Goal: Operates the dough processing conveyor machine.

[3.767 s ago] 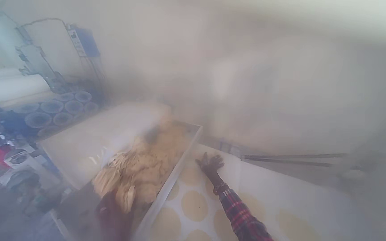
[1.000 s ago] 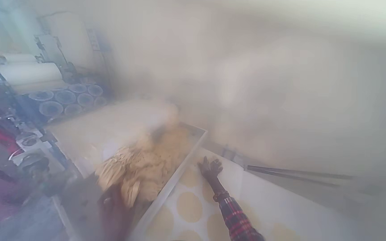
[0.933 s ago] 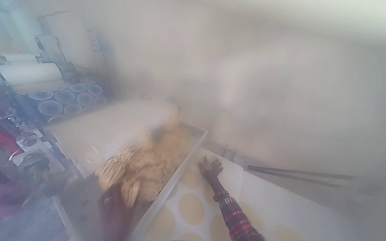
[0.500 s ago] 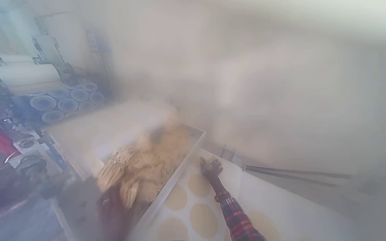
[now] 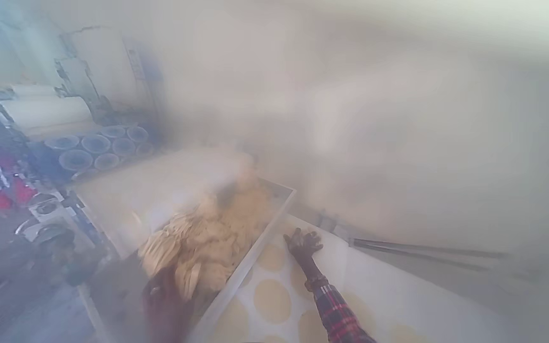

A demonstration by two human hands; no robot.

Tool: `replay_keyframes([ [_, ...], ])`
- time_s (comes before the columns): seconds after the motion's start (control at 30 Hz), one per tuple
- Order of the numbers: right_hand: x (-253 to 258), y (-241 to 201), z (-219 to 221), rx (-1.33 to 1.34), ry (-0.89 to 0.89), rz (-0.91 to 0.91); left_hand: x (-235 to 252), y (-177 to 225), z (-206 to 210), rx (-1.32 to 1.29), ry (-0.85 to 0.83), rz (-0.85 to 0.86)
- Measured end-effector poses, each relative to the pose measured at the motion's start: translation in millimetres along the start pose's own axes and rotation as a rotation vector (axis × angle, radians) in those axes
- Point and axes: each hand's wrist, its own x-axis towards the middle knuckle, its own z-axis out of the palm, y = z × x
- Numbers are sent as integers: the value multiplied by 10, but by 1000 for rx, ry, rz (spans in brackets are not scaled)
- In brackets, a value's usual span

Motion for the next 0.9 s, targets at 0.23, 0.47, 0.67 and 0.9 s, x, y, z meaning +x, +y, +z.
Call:
replay_keyframes([
  [0.23,29,251,-136,88,11,-120,-18,-10,28,34,39,32],
  [0.47,8,385,-185,114,7,-208,-25,22,-17,-2,1,2],
  [0.67,30,375,-172,89,-29,-166,-28,0,8,31,-1,11],
  [0.9,2,430,-173,95,2,-167,-35,-16,12,11,13,33],
])
